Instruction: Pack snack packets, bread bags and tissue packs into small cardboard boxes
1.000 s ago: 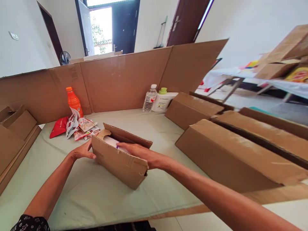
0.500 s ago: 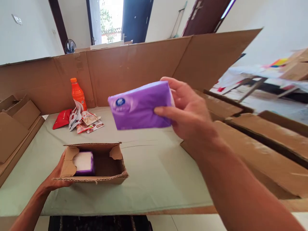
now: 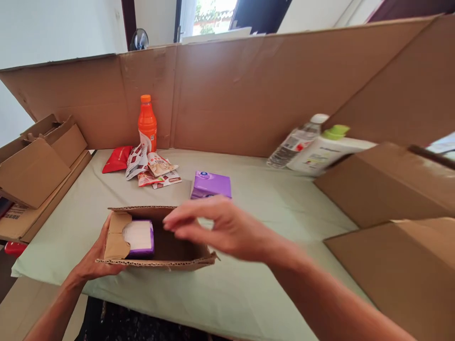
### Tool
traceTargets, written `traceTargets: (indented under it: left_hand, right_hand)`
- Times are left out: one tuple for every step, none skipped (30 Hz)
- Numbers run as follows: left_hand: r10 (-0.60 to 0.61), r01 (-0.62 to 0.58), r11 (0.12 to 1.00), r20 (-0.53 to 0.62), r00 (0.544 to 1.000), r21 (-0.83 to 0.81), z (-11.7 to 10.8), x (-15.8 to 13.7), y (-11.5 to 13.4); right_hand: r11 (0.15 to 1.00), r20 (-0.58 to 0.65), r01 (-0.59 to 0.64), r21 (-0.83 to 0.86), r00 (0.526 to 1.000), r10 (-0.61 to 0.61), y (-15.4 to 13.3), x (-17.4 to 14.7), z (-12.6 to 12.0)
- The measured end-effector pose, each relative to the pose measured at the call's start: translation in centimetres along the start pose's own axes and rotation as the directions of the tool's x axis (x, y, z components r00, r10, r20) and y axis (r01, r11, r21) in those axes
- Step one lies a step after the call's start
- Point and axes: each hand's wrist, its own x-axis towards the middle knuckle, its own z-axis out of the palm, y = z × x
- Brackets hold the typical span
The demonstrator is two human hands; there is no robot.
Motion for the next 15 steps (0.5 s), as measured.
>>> traceTargets:
  left_hand:
    - [0.021,-0.021,1.000,0.000,1.000,0.020,0.0,0.1,-0.1]
    - [0.035,-0.035,0.998,0.003,0.999,0.047,0.0,0.1,-0.2]
    - [0.044,-0.044,0.996,0.007,0.999,0.075,0.0,0.1,-0.3]
    - [0.047,-0.047,0.994,0.009,0.999,0.103,0.1,0.0,-0.4]
    - [0.046,-0.046,0.991,0.007,0.999,0.128,0.2,0.0,-0.5]
    - [0.046,-0.045,0.988,0.001,0.999,0.149,0.3,-0.1,-0.6]
    - [0.051,-0.049,0.985,-0.007,0.999,0.166,0.5,-0.1,-0.6]
    - [0.064,-0.061,0.982,-0.009,0.998,0.177,0.8,-0.2,-0.7]
    - [0.081,-0.077,0.980,-0.011,0.997,0.182,1.0,-0.2,-0.8]
    - [0.094,-0.090,0.979,-0.012,0.995,0.184,1.2,-0.2,-0.8]
    - [0.103,-0.099,0.978,-0.014,0.995,0.183,1.3,-0.2,-0.9]
    - [0.106,-0.101,0.978,-0.020,0.994,0.181,1.3,-0.2,-1.0]
    - [0.106,-0.100,0.979,-0.025,0.994,0.177,1.2,-0.3,-1.0]
    - [0.101,-0.094,0.981,-0.032,0.994,0.170,0.9,-0.4,-1.1]
    - [0.096,-0.087,0.983,-0.044,0.994,0.159,0.4,-0.7,-1.1]
  right_hand:
    - [0.998,0.170,0.041,-0.057,0.985,-0.031,-1.2,0.5,0.6]
    - [0.988,0.293,0.066,-0.137,0.956,-0.023,-2.0,1.2,1.4]
    - [0.971,0.362,0.082,-0.224,0.932,0.005,-2.4,2.1,2.4]
    - [0.950,0.390,0.095,-0.297,0.920,0.029,-2.6,2.9,3.3]
    - [0.932,0.400,0.110,-0.345,0.915,0.040,-2.6,3.7,4.4]
    - [0.920,0.409,0.129,-0.370,0.912,0.037,-2.5,4.4,5.4]
    - [0.914,0.420,0.145,-0.378,0.907,0.030,-2.3,4.9,6.4]
    - [0.912,0.435,0.154,-0.381,0.900,0.030,-2.2,5.3,7.4]
    - [0.909,0.450,0.157,-0.386,0.892,0.037,-2.0,5.5,8.2]
    - [0.905,0.464,0.160,-0.393,0.885,0.045,-1.9,5.5,8.8]
    - [0.901,0.474,0.166,-0.400,0.879,0.049,-1.9,5.5,9.1]
    - [0.899,0.472,0.172,-0.403,0.881,0.043,-2.0,5.4,9.0]
    - [0.901,0.455,0.177,-0.397,0.890,0.025,-2.2,5.1,8.4]
    - [0.908,0.420,0.180,-0.378,0.907,-0.004,-2.4,4.8,7.4]
    - [0.919,0.360,0.180,-0.352,0.932,-0.045,-2.6,4.4,5.9]
